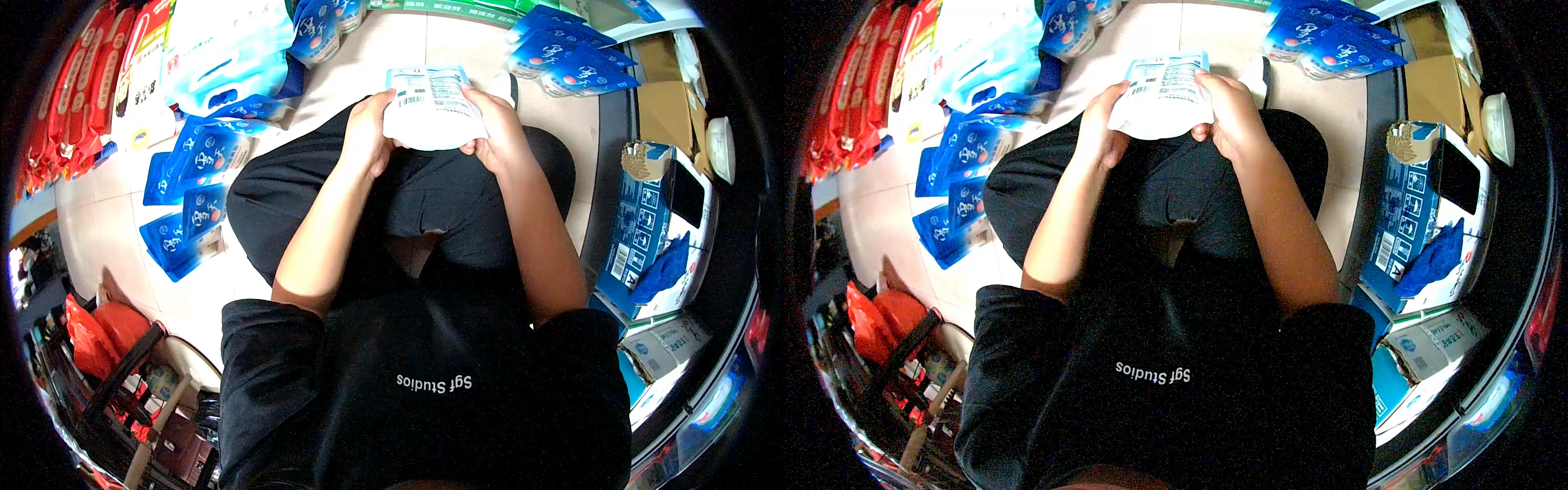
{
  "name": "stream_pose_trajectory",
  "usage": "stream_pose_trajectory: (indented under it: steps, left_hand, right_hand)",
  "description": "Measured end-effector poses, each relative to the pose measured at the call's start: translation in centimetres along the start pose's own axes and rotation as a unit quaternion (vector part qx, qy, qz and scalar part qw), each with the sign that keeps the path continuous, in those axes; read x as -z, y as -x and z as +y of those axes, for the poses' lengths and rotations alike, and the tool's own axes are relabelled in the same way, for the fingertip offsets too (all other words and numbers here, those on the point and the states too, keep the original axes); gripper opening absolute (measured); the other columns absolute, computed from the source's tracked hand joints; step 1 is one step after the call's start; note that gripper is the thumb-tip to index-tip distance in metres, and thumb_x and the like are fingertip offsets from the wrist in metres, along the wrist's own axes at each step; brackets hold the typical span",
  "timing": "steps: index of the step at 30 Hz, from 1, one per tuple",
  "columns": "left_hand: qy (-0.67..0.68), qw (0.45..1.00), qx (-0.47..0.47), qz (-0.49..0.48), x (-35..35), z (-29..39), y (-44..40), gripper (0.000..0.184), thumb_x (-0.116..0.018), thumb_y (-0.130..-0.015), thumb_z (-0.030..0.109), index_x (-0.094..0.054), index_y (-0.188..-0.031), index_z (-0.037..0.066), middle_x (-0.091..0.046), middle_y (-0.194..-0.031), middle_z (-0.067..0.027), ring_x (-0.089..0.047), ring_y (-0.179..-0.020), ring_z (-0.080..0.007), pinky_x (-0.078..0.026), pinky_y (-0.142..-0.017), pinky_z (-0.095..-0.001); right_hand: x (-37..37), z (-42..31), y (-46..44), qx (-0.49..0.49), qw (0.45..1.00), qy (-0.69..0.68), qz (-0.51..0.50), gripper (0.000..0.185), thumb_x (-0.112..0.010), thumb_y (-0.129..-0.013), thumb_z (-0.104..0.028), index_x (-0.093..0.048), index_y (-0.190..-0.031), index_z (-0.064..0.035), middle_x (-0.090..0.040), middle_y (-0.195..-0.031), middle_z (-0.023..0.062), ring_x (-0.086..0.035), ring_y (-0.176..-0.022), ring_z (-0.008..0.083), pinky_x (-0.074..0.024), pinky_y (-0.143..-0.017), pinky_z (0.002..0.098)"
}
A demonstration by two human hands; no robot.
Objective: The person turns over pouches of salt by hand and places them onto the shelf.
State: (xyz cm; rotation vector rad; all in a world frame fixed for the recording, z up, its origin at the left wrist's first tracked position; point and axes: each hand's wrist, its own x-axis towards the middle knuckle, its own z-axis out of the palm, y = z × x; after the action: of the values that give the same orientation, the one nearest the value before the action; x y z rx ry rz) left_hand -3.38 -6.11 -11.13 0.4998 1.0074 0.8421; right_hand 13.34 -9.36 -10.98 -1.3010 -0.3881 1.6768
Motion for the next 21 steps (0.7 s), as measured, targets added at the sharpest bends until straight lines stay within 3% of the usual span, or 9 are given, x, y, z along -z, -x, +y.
stream_pose_trajectory:
  steps: [2,6,8,10,12,14,17,21]
  left_hand:
    - [-0.078,0.997,0.012,0.020,-0.9,1.2,1.1,0.034,-0.043,-0.084,0.024,-0.051,-0.095,-0.007,-0.058,-0.079,-0.0137,-0.057,-0.061,-0.0130,-0.043,-0.041,-0.0229]
    - [-0.054,0.998,-0.002,0.029,-0.8,0.2,0.4,0.034,-0.043,-0.084,0.026,-0.051,-0.094,-0.006,-0.058,-0.073,-0.0112,-0.054,-0.049,-0.0113,-0.036,-0.030,-0.0208]
    - [-0.056,0.998,0.009,0.035,-0.7,0.0,0.4,0.033,-0.043,-0.084,0.026,-0.051,-0.094,-0.005,-0.057,-0.073,-0.0104,-0.053,-0.051,-0.0119,-0.038,-0.034,-0.0211]
    - [-0.026,0.999,-0.009,0.036,-0.6,-0.5,-0.1,0.034,-0.043,-0.083,0.026,-0.050,-0.094,-0.005,-0.056,-0.076,-0.0112,-0.055,-0.056,-0.0135,-0.041,-0.040,-0.0225]
    - [0.004,0.999,-0.027,0.038,-0.6,-0.5,-0.1,0.034,-0.044,-0.083,0.027,-0.050,-0.095,-0.005,-0.056,-0.078,-0.0119,-0.056,-0.061,-0.0150,-0.044,-0.046,-0.0239]
    - [-0.054,0.998,-0.041,0.006,-0.4,-0.1,0.3,0.035,-0.045,-0.083,0.026,-0.048,-0.097,-0.005,-0.056,-0.085,-0.0147,-0.057,-0.075,-0.0195,-0.046,-0.064,-0.0288]
    - [-0.006,0.999,-0.029,-0.016,-0.3,-0.2,0.0,0.036,-0.047,-0.081,0.026,-0.048,-0.099,-0.005,-0.056,-0.087,-0.0148,-0.056,-0.081,-0.0202,-0.045,-0.072,-0.0307]
    - [-0.025,0.997,-0.009,-0.075,-0.1,0.5,0.1,0.037,-0.051,-0.079,0.027,-0.048,-0.099,-0.004,-0.056,-0.088,-0.0139,-0.056,-0.082,-0.0187,-0.045,-0.072,-0.0295]
  right_hand:
    - [0.4,0.3,-0.2,-0.005,1.000,-0.002,-0.009,0.030,-0.043,-0.087,-0.025,-0.049,-0.098,0.0021,-0.058,-0.072,0.0108,-0.054,-0.050,0.0159,-0.0363,-0.032,0.0263]
    - [-0.6,0.6,-0.3,0.060,0.997,-0.054,-0.001,0.033,-0.047,-0.085,-0.022,-0.047,-0.105,0.0035,-0.058,-0.085,0.0133,-0.059,-0.068,0.0186,-0.0473,-0.047,0.0277]
    - [-1.0,0.4,0.1,0.082,0.994,-0.075,0.014,0.035,-0.049,-0.083,-0.020,-0.046,-0.109,0.0040,-0.058,-0.090,0.0142,-0.060,-0.075,0.0198,-0.0506,-0.054,0.0285]
    - [-1.0,0.4,0.4,0.075,0.996,-0.041,-0.035,0.040,-0.052,-0.081,-0.017,-0.044,-0.113,0.0050,-0.056,-0.098,0.0151,-0.059,-0.085,0.0209,-0.0508,-0.068,0.0299]
    - [-1.1,0.3,0.7,0.085,0.995,-0.029,-0.047,0.040,-0.053,-0.080,-0.015,-0.044,-0.113,0.0050,-0.057,-0.098,0.0149,-0.059,-0.085,0.0207,-0.0504,-0.069,0.0299]
    - [-1.2,0.3,0.8,0.093,0.994,-0.017,-0.059,0.040,-0.054,-0.079,-0.014,-0.044,-0.113,0.0050,-0.057,-0.098,0.0148,-0.059,-0.085,0.0205,-0.0499,-0.071,0.0299]
    - [-1.2,0.3,0.9,0.114,0.991,-0.012,-0.066,0.040,-0.056,-0.078,-0.010,-0.044,-0.113,0.0049,-0.057,-0.099,0.0144,-0.059,-0.087,0.0199,-0.0487,-0.075,0.0299]
    - [-1.0,0.5,0.9,0.150,0.985,-0.001,-0.079,0.038,-0.057,-0.077,-0.008,-0.045,-0.111,0.0034,-0.057,-0.099,0.0132,-0.058,-0.087,0.0183,-0.0479,-0.075,0.0290]
